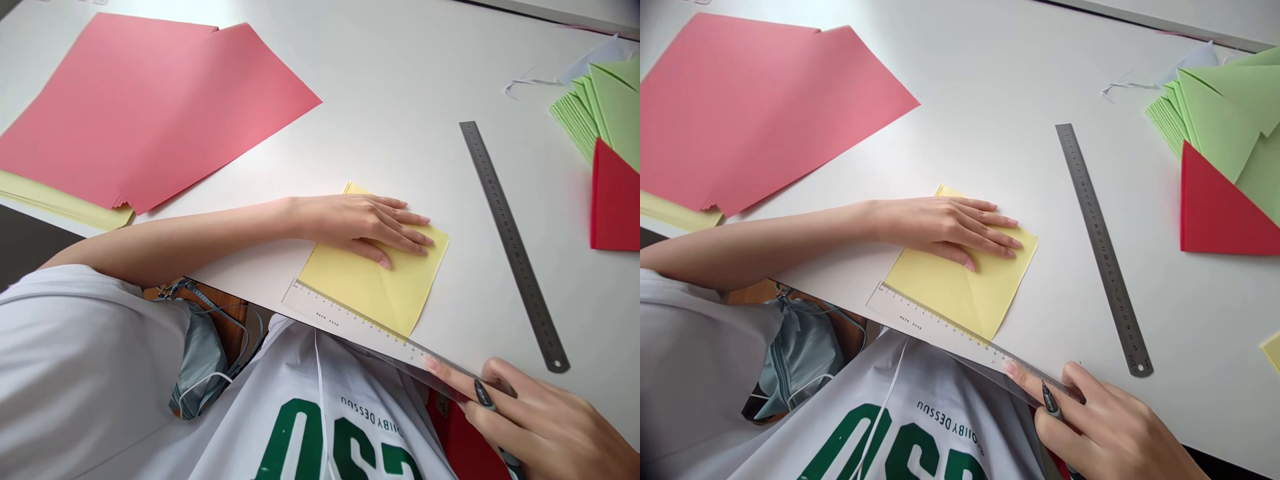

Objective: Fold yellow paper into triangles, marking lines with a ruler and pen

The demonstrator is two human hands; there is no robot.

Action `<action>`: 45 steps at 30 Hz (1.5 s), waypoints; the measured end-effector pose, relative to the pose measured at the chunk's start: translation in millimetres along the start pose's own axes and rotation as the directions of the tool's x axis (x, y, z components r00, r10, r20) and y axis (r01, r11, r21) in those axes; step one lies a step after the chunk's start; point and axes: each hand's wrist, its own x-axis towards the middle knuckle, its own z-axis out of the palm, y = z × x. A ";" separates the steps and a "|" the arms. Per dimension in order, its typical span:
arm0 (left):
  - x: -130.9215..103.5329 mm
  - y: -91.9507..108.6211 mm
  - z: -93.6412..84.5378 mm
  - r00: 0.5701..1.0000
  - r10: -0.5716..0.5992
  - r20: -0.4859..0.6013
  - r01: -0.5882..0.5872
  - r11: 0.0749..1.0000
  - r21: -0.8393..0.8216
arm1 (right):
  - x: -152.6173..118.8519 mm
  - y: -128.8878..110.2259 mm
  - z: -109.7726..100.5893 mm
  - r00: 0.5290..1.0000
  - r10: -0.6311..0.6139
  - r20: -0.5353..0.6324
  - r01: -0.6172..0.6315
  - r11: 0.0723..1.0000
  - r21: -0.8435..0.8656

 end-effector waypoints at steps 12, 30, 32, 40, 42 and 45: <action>0.7 1.7 -2.7 0.999 -0.040 0.015 0.041 0.998 -0.041 | 3.3 -4.0 4.3 0.994 0.081 -0.070 -0.080 0.997 0.019; 4.5 -2.8 -2.6 0.998 0.006 -0.069 -0.004 0.999 0.033 | 12.3 0.5 -11.6 0.994 0.093 0.062 -0.088 0.993 -0.080; 4.5 -3.4 -2.1 0.997 0.005 -0.077 -0.002 0.999 0.040 | 12.0 0.5 -12.0 0.994 0.095 0.062 -0.090 0.992 -0.084; 5.2 -2.9 -2.5 0.997 0.010 -0.083 -0.004 0.997 0.073 | 11.8 -0.4 -12.5 0.991 0.101 0.090 -0.092 0.991 -0.098; 5.7 -2.2 -2.4 0.997 -0.016 -0.073 0.020 0.999 0.046 | 11.9 -0.6 -12.4 0.990 0.101 0.094 -0.092 0.991 -0.094; 6.5 -2.5 -2.1 0.997 -0.054 -0.052 0.052 0.998 -0.029 | 12.2 0.8 -11.2 0.991 0.102 0.091 -0.095 0.992 -0.083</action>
